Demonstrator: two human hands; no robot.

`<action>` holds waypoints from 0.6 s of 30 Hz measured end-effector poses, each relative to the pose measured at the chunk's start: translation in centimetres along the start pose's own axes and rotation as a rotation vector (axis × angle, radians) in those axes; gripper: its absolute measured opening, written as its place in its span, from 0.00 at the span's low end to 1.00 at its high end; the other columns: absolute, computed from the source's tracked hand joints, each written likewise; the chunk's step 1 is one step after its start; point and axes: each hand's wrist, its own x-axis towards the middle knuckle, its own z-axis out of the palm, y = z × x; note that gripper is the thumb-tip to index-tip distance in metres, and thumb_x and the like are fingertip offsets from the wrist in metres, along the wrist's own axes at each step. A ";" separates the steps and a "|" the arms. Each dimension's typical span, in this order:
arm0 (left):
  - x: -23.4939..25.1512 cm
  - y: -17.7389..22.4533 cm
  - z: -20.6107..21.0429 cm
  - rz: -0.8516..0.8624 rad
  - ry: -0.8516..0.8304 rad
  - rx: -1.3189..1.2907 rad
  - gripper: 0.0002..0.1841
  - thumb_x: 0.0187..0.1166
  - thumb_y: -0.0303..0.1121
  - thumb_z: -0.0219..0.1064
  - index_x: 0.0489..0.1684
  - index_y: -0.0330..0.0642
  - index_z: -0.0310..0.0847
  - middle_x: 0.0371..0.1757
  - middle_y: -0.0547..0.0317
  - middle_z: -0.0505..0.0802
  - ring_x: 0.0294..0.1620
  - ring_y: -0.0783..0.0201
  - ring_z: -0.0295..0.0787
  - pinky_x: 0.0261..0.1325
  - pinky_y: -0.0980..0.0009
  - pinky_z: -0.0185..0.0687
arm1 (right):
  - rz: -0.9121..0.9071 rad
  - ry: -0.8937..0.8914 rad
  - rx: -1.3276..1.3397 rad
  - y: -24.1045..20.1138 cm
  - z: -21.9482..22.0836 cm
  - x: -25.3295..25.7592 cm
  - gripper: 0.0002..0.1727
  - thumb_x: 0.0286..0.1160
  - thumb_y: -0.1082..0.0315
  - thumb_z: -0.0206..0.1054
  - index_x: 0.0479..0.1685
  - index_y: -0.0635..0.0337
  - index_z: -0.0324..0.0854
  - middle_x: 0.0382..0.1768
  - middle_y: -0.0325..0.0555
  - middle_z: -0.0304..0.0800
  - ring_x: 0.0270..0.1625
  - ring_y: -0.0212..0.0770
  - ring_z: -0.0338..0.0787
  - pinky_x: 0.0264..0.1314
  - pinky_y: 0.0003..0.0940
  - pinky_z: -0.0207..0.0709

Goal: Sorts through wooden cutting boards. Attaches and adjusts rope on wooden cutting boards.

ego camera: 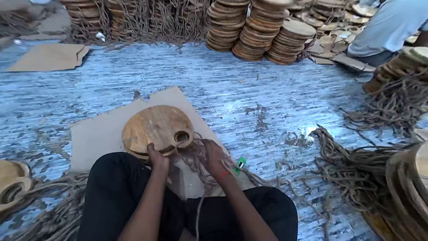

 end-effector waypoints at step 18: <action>0.4 -2.2 1.2 0.070 0.067 0.407 0.36 0.84 0.27 0.61 0.90 0.31 0.44 0.78 0.30 0.73 0.74 0.42 0.76 0.69 0.48 0.80 | 0.293 -0.108 -0.194 10.6 -2.4 -4.4 0.26 0.70 0.55 0.78 0.68 0.53 0.86 0.79 0.50 0.77 0.89 0.56 0.62 0.89 0.59 0.55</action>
